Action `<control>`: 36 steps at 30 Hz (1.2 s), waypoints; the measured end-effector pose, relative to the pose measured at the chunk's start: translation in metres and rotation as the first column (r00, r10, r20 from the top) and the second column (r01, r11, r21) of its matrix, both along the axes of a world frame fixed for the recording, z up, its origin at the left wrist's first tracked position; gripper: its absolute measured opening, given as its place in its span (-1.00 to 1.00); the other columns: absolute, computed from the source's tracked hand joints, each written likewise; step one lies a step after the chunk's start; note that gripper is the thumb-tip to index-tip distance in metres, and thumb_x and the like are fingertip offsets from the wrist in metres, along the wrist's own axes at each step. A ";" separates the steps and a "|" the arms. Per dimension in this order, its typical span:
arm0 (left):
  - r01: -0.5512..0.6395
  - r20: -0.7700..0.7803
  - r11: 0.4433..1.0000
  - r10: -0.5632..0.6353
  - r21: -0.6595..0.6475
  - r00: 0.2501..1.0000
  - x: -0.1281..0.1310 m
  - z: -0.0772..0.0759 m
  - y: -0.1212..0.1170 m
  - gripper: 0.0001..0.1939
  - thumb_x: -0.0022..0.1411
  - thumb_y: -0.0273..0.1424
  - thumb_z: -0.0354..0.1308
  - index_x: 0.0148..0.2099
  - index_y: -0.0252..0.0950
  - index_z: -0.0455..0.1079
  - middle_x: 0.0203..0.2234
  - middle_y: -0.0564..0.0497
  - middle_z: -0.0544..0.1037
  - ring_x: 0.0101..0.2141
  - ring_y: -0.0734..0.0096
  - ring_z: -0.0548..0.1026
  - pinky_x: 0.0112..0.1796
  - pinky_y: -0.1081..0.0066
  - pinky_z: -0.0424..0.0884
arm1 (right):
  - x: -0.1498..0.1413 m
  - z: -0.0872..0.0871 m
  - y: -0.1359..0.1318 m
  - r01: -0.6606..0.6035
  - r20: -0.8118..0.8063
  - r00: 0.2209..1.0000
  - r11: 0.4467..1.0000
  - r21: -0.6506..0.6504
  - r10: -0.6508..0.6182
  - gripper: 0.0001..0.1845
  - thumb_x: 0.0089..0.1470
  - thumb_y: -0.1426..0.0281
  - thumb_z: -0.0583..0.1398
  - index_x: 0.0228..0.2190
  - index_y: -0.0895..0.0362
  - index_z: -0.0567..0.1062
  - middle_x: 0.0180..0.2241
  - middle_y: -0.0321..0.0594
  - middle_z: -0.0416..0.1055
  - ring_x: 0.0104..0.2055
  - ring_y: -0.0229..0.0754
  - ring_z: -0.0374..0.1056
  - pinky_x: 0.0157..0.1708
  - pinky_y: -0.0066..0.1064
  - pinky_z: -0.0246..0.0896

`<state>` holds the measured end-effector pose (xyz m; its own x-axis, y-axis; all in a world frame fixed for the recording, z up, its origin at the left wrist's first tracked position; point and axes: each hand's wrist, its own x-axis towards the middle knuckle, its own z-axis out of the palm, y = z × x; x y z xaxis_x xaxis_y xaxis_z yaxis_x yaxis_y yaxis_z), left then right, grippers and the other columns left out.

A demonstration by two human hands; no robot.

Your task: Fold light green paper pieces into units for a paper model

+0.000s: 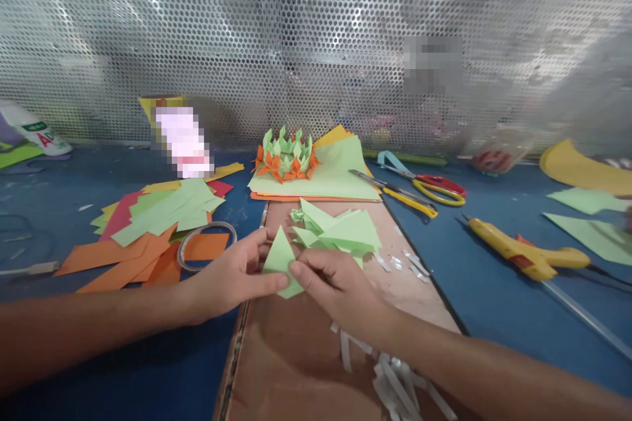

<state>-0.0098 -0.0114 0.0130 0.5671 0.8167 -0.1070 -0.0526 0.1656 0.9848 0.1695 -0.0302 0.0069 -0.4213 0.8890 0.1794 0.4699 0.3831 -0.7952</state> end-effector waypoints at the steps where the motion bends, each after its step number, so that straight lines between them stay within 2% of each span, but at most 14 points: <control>1: -0.044 0.003 0.999 0.044 -0.001 0.999 0.000 0.000 0.000 -0.57 -0.01 -0.47 0.25 -0.07 -0.32 0.22 -0.29 -0.02 0.45 -0.26 0.41 0.42 -0.23 0.41 0.33 | 0.001 0.000 0.001 0.020 -0.007 1.000 1.000 -0.003 -0.020 -0.59 0.16 0.24 0.00 -0.67 0.12 0.18 -0.69 -0.41 0.07 -0.63 -0.37 0.01 -0.63 -0.51 -0.04; 3: -0.093 -0.011 0.995 0.093 -0.019 0.996 0.001 -0.001 0.001 -0.61 0.02 -0.40 0.24 -0.08 -0.31 0.26 -0.27 -0.03 0.46 -0.27 0.42 0.42 -0.28 0.45 0.33 | 0.002 0.000 0.002 0.045 -0.017 0.999 0.999 0.007 -0.045 -0.61 0.15 0.26 0.03 -0.66 0.13 0.25 -0.69 -0.40 0.12 -0.63 -0.36 0.05 -0.61 -0.52 -0.02; 5: -0.089 -0.009 0.995 0.088 -0.038 0.996 0.002 -0.001 0.002 -0.64 0.03 -0.36 0.23 -0.09 -0.31 0.32 -0.26 -0.02 0.47 -0.29 0.45 0.42 -0.32 0.48 0.33 | 0.002 0.001 0.002 0.044 -0.017 0.999 0.999 0.028 -0.044 -0.63 0.13 0.29 0.05 -0.66 0.14 0.28 -0.69 -0.39 0.16 -0.62 -0.36 0.08 -0.59 -0.52 0.00; 9: -0.105 0.063 0.990 0.111 -0.091 0.992 0.002 -0.002 0.004 -0.73 0.03 -0.33 0.24 -0.19 -0.33 0.44 -0.35 0.01 0.53 -0.37 0.51 0.43 -0.32 0.51 0.33 | 0.002 0.003 0.001 -0.014 -0.012 1.000 1.000 0.014 0.014 -0.66 0.12 0.32 0.06 -0.64 0.14 0.32 -0.67 -0.36 0.23 -0.59 -0.34 0.15 -0.55 -0.51 0.05; 12: -0.147 0.085 0.978 0.160 -0.145 0.983 0.002 -0.002 0.004 -0.75 0.00 -0.30 0.25 -0.27 -0.33 0.46 -0.44 0.04 0.52 -0.47 0.55 0.41 -0.40 0.51 0.32 | 0.003 0.001 0.002 0.037 -0.073 0.997 0.999 0.019 -0.036 -0.78 0.11 0.32 0.08 -0.53 0.13 0.33 -0.59 -0.34 0.27 -0.53 -0.32 0.19 -0.51 -0.50 0.11; 14: -0.161 0.089 0.976 0.175 -0.148 0.980 0.001 -0.003 0.005 -0.76 0.00 -0.30 0.26 -0.27 -0.33 0.46 -0.47 0.06 0.50 -0.49 0.56 0.40 -0.42 0.52 0.32 | 0.004 -0.002 0.004 0.098 -0.179 0.980 0.994 0.051 -0.087 -0.92 0.10 0.34 0.11 -0.37 0.09 0.31 -0.50 -0.34 0.28 -0.48 -0.30 0.22 -0.46 -0.48 0.16; 16: -0.155 0.088 0.979 0.167 -0.129 0.982 0.001 -0.004 0.005 -0.76 0.02 -0.31 0.24 -0.25 -0.32 0.45 -0.45 0.06 0.49 -0.47 0.56 0.40 -0.41 0.52 0.33 | 0.005 -0.004 0.006 0.115 -0.278 0.957 0.989 0.089 -0.086 -0.79 0.09 0.38 0.12 -0.19 0.05 0.25 -0.40 -0.32 0.29 -0.41 -0.29 0.24 -0.39 -0.45 0.22; 18: -0.136 0.083 0.987 0.143 -0.086 0.986 0.001 -0.006 0.006 -0.77 0.05 -0.29 0.22 -0.24 -0.31 0.44 -0.44 0.06 0.48 -0.45 0.56 0.39 -0.41 0.53 0.33 | 0.006 -0.006 0.007 0.112 -0.310 0.948 0.985 0.133 -0.066 -0.66 0.09 0.41 0.11 -0.07 0.01 0.20 -0.30 -0.27 0.30 -0.36 -0.28 0.25 -0.32 -0.42 0.25; 22: -0.108 0.058 0.994 0.108 -0.012 0.992 0.000 -0.007 0.006 -0.76 0.08 -0.29 0.20 -0.23 -0.33 0.39 -0.43 0.06 0.45 -0.46 0.58 0.37 -0.45 0.55 0.30 | 0.008 -0.006 0.006 0.140 -0.206 0.973 0.975 0.171 -0.104 -0.74 0.10 0.42 0.11 -0.12 0.01 0.35 -0.28 -0.25 0.36 -0.38 -0.29 0.28 -0.33 -0.44 0.26; 25: -0.150 0.053 0.989 0.151 -0.010 0.987 0.000 -0.007 0.006 -0.71 0.07 -0.33 0.21 -0.17 -0.30 0.27 -0.39 0.06 0.45 -0.42 0.53 0.39 -0.42 0.52 0.31 | 0.008 -0.004 0.006 0.192 -0.154 0.974 0.969 0.155 -0.168 -0.79 0.09 0.41 0.12 -0.19 0.06 0.41 -0.36 -0.25 0.42 -0.41 -0.27 0.32 -0.37 -0.44 0.27; 28: -0.180 0.078 0.984 0.180 -0.004 0.981 0.001 -0.008 0.007 -0.71 0.06 -0.33 0.21 -0.22 -0.24 0.18 -0.46 0.12 0.41 -0.47 0.54 0.38 -0.45 0.52 0.28 | 0.007 -0.002 0.006 0.229 -0.163 0.965 0.965 0.131 -0.207 -0.79 0.07 0.38 0.13 -0.21 0.08 0.45 -0.36 -0.24 0.45 -0.38 -0.24 0.35 -0.37 -0.43 0.28; 33: -0.153 0.063 0.986 0.149 0.063 0.987 0.000 -0.008 0.007 -0.83 0.09 -0.33 0.17 -0.32 -0.29 0.27 -0.52 0.15 0.34 -0.51 0.62 0.29 -0.45 0.57 0.21 | 0.008 -0.002 0.008 0.249 -0.229 0.946 0.967 0.062 -0.229 -0.79 0.05 0.34 0.15 -0.24 0.08 0.49 -0.34 -0.24 0.47 -0.32 -0.24 0.37 -0.28 -0.44 0.29; 36: -0.159 0.055 0.987 0.157 0.018 0.986 0.000 -0.008 0.006 -0.82 0.10 -0.31 0.17 -0.30 -0.30 0.32 -0.52 0.15 0.35 -0.52 0.64 0.28 -0.47 0.58 0.21 | 0.009 -0.005 0.011 0.252 -0.269 0.932 0.968 -0.002 -0.243 -0.78 0.04 0.30 0.16 -0.25 0.08 0.50 -0.33 -0.23 0.48 -0.33 -0.24 0.36 -0.28 -0.43 0.29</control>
